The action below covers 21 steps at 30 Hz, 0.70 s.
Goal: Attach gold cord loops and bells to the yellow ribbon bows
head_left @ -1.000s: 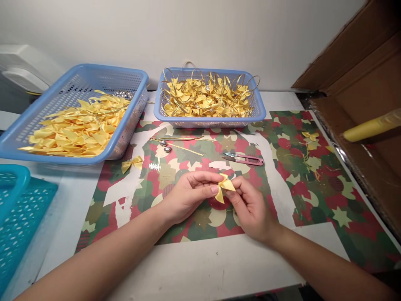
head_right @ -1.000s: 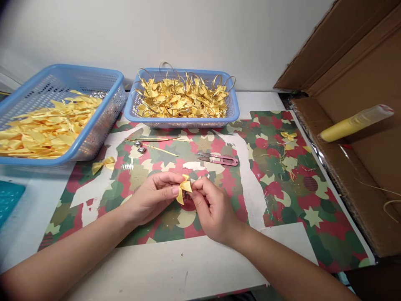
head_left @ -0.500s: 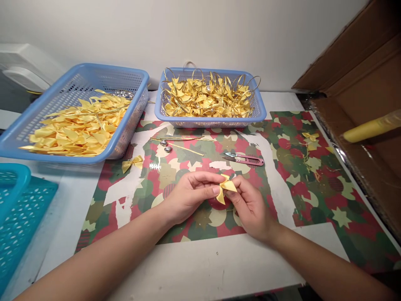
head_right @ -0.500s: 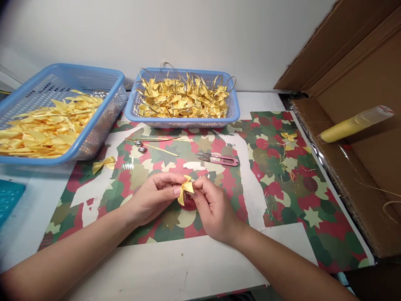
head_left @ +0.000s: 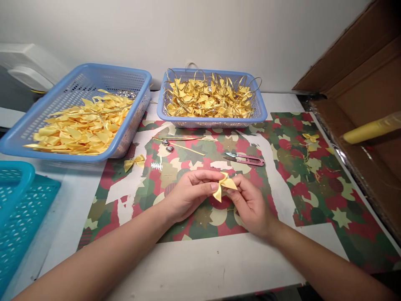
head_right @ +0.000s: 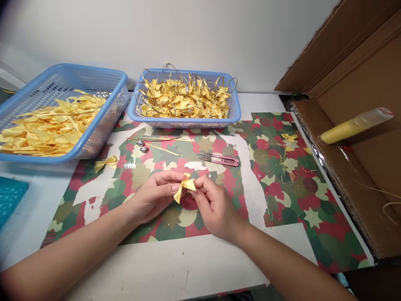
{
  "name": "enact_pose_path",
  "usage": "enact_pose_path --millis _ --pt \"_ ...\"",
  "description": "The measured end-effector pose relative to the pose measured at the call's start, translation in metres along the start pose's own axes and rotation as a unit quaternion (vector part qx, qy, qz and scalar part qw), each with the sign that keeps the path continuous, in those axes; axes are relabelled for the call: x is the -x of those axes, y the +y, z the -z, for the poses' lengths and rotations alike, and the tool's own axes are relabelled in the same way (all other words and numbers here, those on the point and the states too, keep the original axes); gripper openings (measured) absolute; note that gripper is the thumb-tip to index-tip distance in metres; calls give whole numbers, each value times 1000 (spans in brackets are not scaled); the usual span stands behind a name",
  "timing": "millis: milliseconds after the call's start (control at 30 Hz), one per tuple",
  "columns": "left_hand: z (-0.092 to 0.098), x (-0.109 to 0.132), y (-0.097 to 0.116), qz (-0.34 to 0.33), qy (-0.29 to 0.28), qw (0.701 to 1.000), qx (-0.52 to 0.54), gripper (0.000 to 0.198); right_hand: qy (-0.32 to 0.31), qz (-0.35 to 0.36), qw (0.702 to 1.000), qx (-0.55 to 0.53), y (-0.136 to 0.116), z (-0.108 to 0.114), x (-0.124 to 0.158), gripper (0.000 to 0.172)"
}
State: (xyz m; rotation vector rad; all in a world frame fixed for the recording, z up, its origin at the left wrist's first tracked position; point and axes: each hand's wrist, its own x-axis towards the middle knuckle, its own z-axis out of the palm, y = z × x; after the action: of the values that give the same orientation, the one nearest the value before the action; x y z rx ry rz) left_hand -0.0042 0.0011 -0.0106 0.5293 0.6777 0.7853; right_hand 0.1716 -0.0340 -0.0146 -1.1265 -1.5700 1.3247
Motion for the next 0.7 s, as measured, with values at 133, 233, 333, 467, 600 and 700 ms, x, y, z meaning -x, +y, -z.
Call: enact_pose_path --millis 133,233,333,467,600,700 --pt "0 0 1 2 -2 1000 0 20 1 0 1000 1 1 0 0 18" --pt "0 0 1 0 -4 1000 -1 20 2 0 1000 1 1 0 0 18" --pt "0 0 1 -1 -7 1000 2 19 -1 0 1000 1 1 0 0 17" --pt "0 0 1 -1 -11 1000 0 20 -1 0 1000 1 0 1 1 17" --pt "0 0 1 -1 -10 1000 -2 19 1 -1 1000 3 0 1 0 16" --pt "1 0 1 -1 -9 1000 -1 20 -2 -10 1000 -6 0 1 0 16"
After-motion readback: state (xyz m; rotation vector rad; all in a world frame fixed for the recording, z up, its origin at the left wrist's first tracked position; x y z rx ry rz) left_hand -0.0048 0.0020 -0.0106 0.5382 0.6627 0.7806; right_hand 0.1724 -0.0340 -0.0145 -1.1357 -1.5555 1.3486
